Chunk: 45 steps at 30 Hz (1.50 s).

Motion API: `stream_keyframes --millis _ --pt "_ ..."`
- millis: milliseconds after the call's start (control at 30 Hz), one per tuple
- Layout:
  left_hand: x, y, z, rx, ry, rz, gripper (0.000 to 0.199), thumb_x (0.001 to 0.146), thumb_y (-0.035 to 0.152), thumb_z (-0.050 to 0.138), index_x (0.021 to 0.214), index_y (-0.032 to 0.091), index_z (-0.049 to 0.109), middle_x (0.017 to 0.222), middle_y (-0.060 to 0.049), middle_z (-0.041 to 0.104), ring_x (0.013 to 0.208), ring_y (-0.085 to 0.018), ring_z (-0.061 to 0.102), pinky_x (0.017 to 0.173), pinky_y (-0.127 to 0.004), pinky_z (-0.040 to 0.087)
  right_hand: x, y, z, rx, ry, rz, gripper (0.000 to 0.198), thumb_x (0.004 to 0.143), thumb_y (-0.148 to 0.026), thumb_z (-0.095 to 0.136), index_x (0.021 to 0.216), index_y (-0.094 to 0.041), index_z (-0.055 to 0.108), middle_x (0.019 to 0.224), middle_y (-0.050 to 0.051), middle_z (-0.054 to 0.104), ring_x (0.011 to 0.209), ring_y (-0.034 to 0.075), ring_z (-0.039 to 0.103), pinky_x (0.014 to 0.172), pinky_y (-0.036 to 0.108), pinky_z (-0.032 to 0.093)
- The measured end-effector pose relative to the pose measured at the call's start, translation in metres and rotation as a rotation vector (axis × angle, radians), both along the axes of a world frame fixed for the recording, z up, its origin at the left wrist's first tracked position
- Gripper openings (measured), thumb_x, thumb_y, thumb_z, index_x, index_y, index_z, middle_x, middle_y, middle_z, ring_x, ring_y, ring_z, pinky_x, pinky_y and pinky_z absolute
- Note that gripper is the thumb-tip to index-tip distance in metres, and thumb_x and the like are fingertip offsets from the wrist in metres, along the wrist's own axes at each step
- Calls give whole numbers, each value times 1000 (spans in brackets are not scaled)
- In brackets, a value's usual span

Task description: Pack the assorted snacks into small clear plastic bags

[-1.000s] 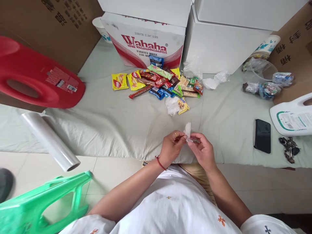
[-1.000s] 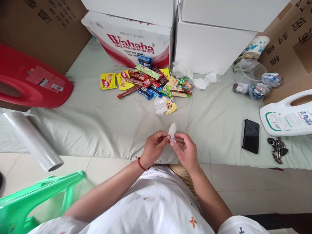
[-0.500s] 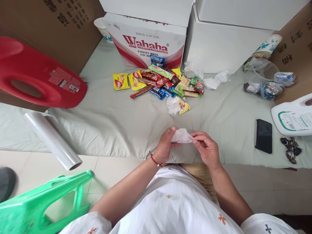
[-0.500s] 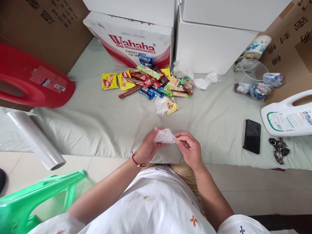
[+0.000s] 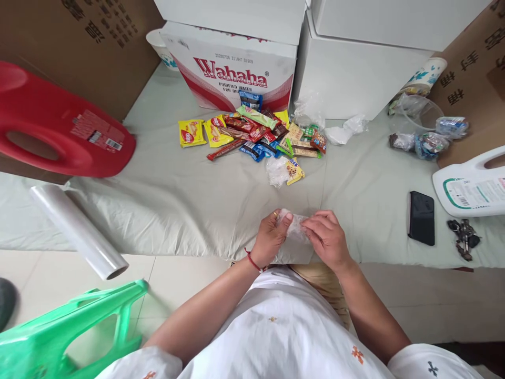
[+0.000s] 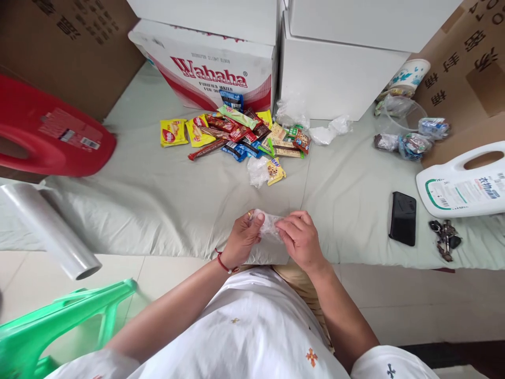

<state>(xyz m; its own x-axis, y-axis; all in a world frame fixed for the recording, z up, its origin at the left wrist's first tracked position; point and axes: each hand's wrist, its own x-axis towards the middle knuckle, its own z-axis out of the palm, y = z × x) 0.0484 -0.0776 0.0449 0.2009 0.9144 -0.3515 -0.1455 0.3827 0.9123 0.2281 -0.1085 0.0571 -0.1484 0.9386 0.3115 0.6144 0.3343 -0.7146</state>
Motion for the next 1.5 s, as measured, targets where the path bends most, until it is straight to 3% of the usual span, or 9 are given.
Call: stream_keyframes --millis 167,400,567,700,800,933,1133,1300,1500 --pt "-4 -2 -3 -69 -120 -157 47 68 56 87 78 18 62 70 3 58 64 -11 47 62 -26 38 -6 1 -2 -193 333 -180 9 95 -34 68 99 -31 76 89 2 72 79 19 63 72 34 51" --pt "-11 2 -10 -246 -401 90 39 66 44 91 82 19 66 77 3 63 73 -12 58 72 -25 45 2 2 -18 -502 1056 -520 31 75 -46 87 83 -22 68 72 -4 57 57 8 42 51 21 36" --pt "-11 2 -13 -170 -315 165 37 76 53 83 81 18 71 76 1 65 77 -15 60 78 -27 48 9 -10 -21 -566 860 -350 43 82 -55 80 111 -25 70 105 4 68 91 16 62 77 27 53" --pt "-10 -6 -14 -15 -190 66 37 85 56 74 83 19 72 80 0 67 84 -17 61 83 -29 48 7 -4 -16 -451 569 -257 79 76 -54 86 143 -28 54 143 9 58 131 24 53 108 39 46" --pt "-10 -11 -13 -22 -214 -4 39 87 58 70 83 19 71 82 -1 67 84 -17 61 80 -29 48 3 8 -11 -535 641 -307 50 82 -59 77 116 -24 66 105 5 70 95 19 64 81 30 54" --pt "-13 -8 -17 -46 -170 72 46 84 63 70 78 19 62 75 0 60 73 -14 54 70 -27 45 -3 16 -8 -592 838 -426 44 82 -61 76 75 -22 58 62 -6 46 50 8 36 42 21 29" --pt "-18 -3 -7 128 261 347 38 77 44 80 95 21 56 84 3 55 69 -10 47 66 -24 40 -4 4 -11 -424 818 -381 30 86 -50 76 83 -22 66 64 -5 47 55 8 38 48 21 33" --pt "0 -7 20 230 160 16 35 94 53 59 83 21 58 77 1 55 71 -13 50 64 -25 40 -7 -7 -3 -375 628 -183 26 96 -44 66 111 -26 75 81 0 63 63 11 54 56 24 46" --pt "24 -5 24 303 237 38 29 96 48 58 87 21 59 89 -3 61 81 -15 57 67 -26 44 -19 -9 12 -292 446 -161 32 97 -39 64 127 -27 71 97 3 72 79 15 66 72 28 55"
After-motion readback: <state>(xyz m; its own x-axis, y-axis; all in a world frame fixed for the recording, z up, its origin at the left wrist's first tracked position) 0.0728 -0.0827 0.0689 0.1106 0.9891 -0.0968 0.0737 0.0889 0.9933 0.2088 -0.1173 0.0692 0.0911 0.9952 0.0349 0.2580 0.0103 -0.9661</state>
